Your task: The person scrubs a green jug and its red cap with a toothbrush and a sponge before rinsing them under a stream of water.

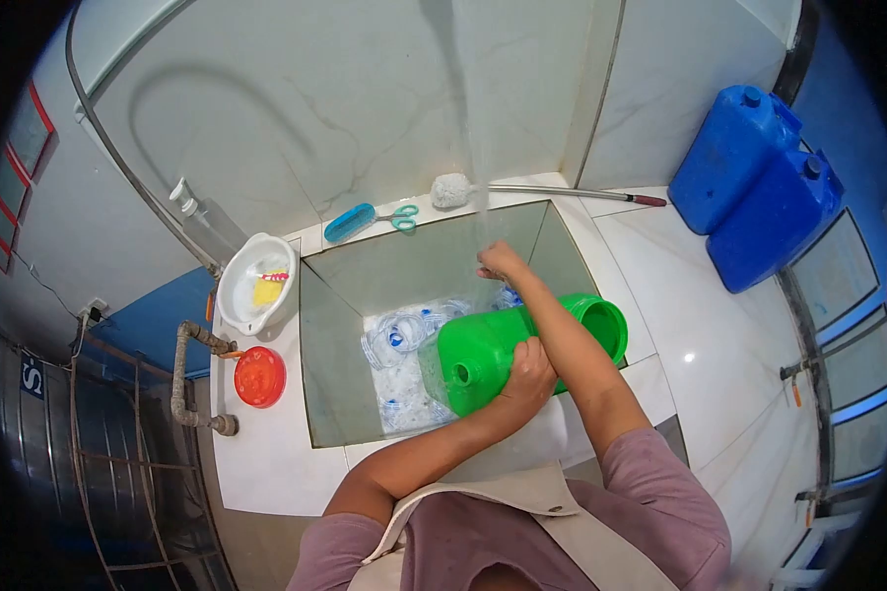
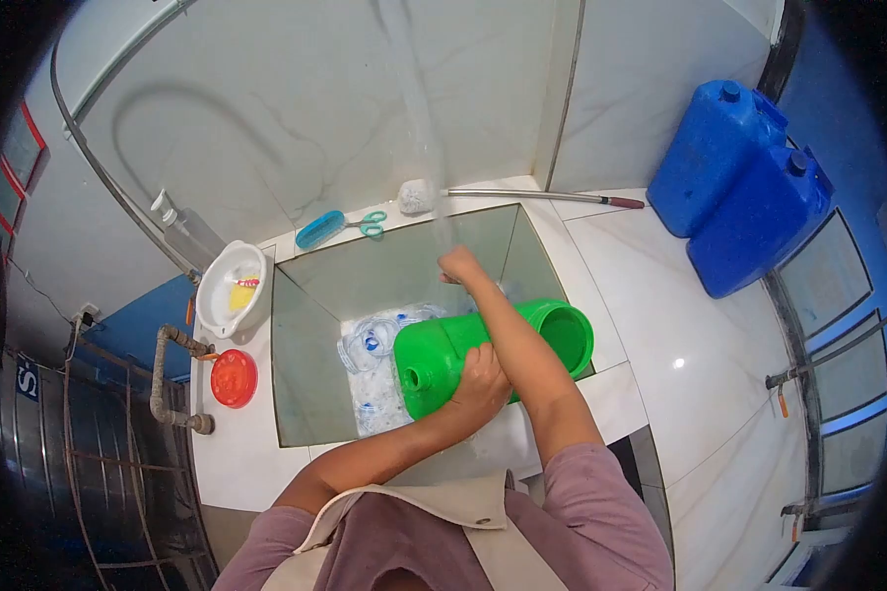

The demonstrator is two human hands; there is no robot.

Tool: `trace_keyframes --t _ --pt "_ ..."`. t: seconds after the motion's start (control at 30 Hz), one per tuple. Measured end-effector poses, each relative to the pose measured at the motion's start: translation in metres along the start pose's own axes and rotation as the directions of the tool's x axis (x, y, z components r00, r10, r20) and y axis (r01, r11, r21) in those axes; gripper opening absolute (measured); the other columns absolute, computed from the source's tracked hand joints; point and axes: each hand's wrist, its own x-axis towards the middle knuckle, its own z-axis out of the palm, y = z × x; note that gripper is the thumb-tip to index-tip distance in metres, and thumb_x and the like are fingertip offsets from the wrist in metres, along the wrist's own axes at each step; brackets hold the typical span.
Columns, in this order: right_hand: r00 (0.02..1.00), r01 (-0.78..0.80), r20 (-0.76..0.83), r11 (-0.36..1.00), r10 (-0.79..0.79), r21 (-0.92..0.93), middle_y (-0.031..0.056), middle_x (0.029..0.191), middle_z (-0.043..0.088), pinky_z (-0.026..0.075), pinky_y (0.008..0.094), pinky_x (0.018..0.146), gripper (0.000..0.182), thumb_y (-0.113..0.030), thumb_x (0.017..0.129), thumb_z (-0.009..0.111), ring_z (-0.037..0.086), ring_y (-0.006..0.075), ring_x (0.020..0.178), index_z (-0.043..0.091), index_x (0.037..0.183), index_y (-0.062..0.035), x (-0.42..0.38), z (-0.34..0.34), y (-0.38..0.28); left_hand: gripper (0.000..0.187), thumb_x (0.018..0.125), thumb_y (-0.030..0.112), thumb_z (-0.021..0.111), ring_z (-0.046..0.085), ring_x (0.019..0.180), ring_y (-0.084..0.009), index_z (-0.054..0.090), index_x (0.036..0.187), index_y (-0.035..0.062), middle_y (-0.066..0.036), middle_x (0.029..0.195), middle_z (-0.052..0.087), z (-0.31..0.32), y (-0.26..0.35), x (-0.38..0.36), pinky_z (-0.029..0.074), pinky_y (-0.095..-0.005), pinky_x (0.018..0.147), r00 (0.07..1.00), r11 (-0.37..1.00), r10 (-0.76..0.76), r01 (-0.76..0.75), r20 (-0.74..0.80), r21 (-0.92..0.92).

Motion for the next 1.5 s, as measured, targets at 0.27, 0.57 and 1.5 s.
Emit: trace_keyframes --t 0.27,0.57,1.5 --pt "0.999 0.019 0.034 0.999 -0.018 -0.031 0.0114 0.078 0.05 0.057 0.0295 0.055 0.014 -0.002 0.076 0.051 0.058 0.0214 0.065 0.048 0.084 0.0096 0.02 0.0 0.01 0.018 0.065 0.018 0.057 0.044 0.07 -0.0221 0.057 0.08 0.0066 -0.008 0.072 0.048 0.0 0.001 0.0 0.032 -0.0343 0.058 0.999 0.998 0.007 -0.009 0.034 0.064" --pt "0.999 0.04 0.012 0.999 -0.04 0.016 0.0128 0.086 0.049 0.057 0.0308 0.057 0.03 -0.003 0.076 0.053 0.059 0.0223 0.067 0.045 0.101 0.0113 0.001 0.003 -0.003 0.018 0.065 0.017 0.057 0.044 0.069 -0.022 0.057 0.08 0.0063 -0.008 0.071 0.047 -0.002 0.0 0.0 0.032 -0.0341 0.057 1.0 0.999 0.022 -0.021 -0.008 0.049" --pt "0.97 0.105 0.224 0.993 -0.093 -0.044 0.0121 0.081 0.061 0.055 0.0254 0.068 0.015 -0.002 0.081 0.048 0.064 0.0183 0.072 0.057 0.088 0.0071 -0.011 -0.014 -0.131 0.026 0.08 0.013 0.047 0.046 0.106 -0.0388 0.057 0.104 0.0075 -0.016 0.095 0.05 0.033 -0.115 0.091 0.023 -0.059 0.101 0.986 0.988 -0.139 0.145 -0.091 0.061"
